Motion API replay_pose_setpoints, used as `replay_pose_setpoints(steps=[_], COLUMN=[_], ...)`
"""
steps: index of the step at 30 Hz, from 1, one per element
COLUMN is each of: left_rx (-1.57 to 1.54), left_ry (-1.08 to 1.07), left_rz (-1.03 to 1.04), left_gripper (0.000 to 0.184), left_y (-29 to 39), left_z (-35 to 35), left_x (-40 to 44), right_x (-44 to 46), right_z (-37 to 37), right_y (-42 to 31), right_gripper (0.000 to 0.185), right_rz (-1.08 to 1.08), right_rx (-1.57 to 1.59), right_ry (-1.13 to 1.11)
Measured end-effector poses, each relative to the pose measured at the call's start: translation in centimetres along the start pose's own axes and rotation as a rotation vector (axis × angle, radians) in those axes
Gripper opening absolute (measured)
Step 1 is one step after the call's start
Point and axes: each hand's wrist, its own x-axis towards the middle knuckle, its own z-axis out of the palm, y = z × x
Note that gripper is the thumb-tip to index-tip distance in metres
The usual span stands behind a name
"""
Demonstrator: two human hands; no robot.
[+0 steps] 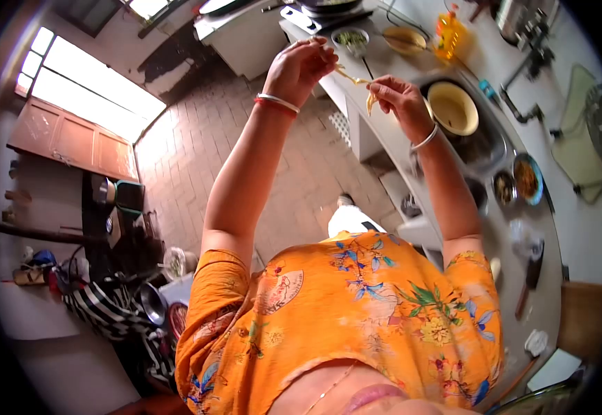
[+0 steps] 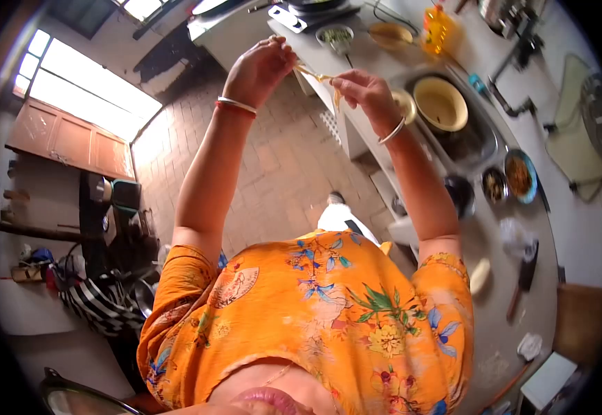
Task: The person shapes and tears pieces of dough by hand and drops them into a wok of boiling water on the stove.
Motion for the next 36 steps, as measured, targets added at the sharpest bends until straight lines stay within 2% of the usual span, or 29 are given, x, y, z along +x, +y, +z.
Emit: replay_pose_setpoints(steps=[6, 7, 11, 13, 14, 17, 19, 20, 21, 24, 27, 28, 29, 30, 31, 34, 36], left_rx=[0.069, 0.056, 0.086, 0.097, 0.071, 0.125, 0.106, 0.11, 0.091, 0.248, 0.258, 0.268, 0.26, 0.251, 0.242, 0.203, 0.145], left_ry=[-0.103, -0.064, -0.009, -0.023, 0.003, 0.069, 0.041, 0.006, 0.004, -0.099, -0.22, -0.206, -0.235, -0.265, -0.3, -0.336, -0.351], left_rz=[-0.042, -0.049, -0.096, -0.118, -0.145, -0.16, -0.182, -0.195, -0.263, -0.22, -0.226, -0.304, -0.306, -0.316, -0.327, -0.346, -0.386], left_gripper=[0.015, 0.015, 0.017, 0.017, 0.017, 0.015, 0.02, 0.021, 0.022, 0.022, 0.022, 0.022, 0.022, 0.022, 0.022, 0.023, 0.023], left_y=[-0.4, 3.9, 8.1, 8.4, 8.5, 9.8, 9.6, 9.4, 6.3, 8.6, 9.2, 4.7, 5.1, 5.2, 5.6, 5.5, 3.1], left_z=[2.5, 1.5, -0.7, -3.3, -4.2, -7.8, -10.0, -10.8, -12.4, -10.6, -10.7, -12.7, -12.6, -12.5, -12.7, -13.5, -15.2], left_x=[1.4, 7.1, 16.0, 22.2, 22.2, 30.7, 35.5, 37.5, 37.1, 40.0, 43.2, 44.1, 45.0, 45.8, 47.1, 49.1, 49.7], right_x=[-2.4, 4.5, 12.3, 16.8, 16.5, 24.4, 28.2, 30.1, 28.6, 34.0, 38.4, 39.1, 39.6, 39.7, 40.2, 41.3, 40.7], right_z=[-0.4, 0.1, -1.1, -3.0, -2.0, -4.3, -6.0, -6.6, -7.1, -7.3, -14.4, -17.4, -17.9, -19.1, -17.5, -15.2, -16.0], right_y=[-1.6, -4.2, -6.2, -5.6, -5.9, -4.6, -3.7, -3.2, -0.9, -0.8, 7.8, 12.1, 13.8, 14.9, 13.0, 10.0, 11.2], right_gripper=[0.016, 0.016, 0.014, 0.014, 0.014, 0.013, 0.014, 0.015, 0.015, 0.016, 0.02, 0.023, 0.026, 0.024, 0.023, 0.019, 0.018], right_rz=[-0.049, -0.001, 0.066, 0.083, 0.114, 0.11, 0.11, 0.119, 0.172, 0.147, -0.031, -0.116, -0.216, -0.179, -0.141, -0.101, -0.039], right_rx=[0.01, 0.008, -0.02, -0.053, -0.069, -0.128, -0.194, -0.248, -0.269, -0.398, -0.977, -1.2, -1.407, -1.465, -1.524, -1.44, -1.276], right_ry=[0.091, 0.096, 0.168, 0.197, 0.245, 0.304, 0.318, 0.319, 0.363, 0.366, 0.138, 0.084, 0.047, 0.096, 0.15, 0.307, 0.374])
